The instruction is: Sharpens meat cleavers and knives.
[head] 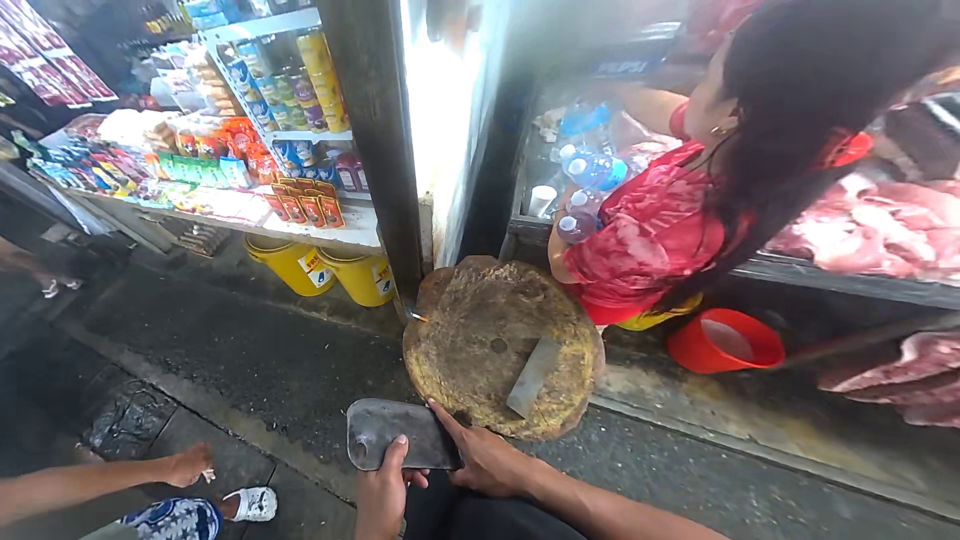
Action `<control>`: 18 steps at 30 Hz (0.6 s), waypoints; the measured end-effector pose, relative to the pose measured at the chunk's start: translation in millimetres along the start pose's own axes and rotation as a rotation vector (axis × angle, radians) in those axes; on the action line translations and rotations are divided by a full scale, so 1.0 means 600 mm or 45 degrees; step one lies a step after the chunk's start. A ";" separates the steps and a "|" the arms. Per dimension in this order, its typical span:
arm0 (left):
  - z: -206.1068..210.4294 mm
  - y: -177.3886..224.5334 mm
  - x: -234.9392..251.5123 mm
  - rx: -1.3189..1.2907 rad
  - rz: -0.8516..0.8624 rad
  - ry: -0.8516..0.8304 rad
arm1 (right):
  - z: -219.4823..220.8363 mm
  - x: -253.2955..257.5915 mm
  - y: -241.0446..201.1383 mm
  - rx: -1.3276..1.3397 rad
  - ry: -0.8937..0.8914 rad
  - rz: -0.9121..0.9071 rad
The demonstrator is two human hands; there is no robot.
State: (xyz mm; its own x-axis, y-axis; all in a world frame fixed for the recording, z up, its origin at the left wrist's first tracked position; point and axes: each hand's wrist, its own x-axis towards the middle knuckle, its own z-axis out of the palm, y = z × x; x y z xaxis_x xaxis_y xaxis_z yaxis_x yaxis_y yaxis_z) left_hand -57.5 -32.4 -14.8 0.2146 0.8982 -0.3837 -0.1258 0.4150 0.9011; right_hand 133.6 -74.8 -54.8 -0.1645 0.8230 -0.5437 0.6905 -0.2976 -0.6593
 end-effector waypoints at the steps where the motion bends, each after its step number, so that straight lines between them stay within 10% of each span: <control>1: 0.000 0.001 0.001 0.007 0.003 -0.011 | -0.001 0.000 0.001 -0.003 0.001 -0.003; 18: -0.005 -0.010 -0.002 -0.024 -0.027 -0.008 | 0.003 0.002 0.007 -0.054 -0.017 0.013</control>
State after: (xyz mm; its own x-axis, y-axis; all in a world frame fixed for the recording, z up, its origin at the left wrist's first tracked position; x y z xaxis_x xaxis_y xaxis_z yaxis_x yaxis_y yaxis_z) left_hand -60.1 -35.5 -20.4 0.2232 0.8882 -0.4016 -0.1393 0.4368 0.8887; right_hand 134.6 -76.1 -59.0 -0.1667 0.8135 -0.5571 0.7214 -0.2846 -0.6314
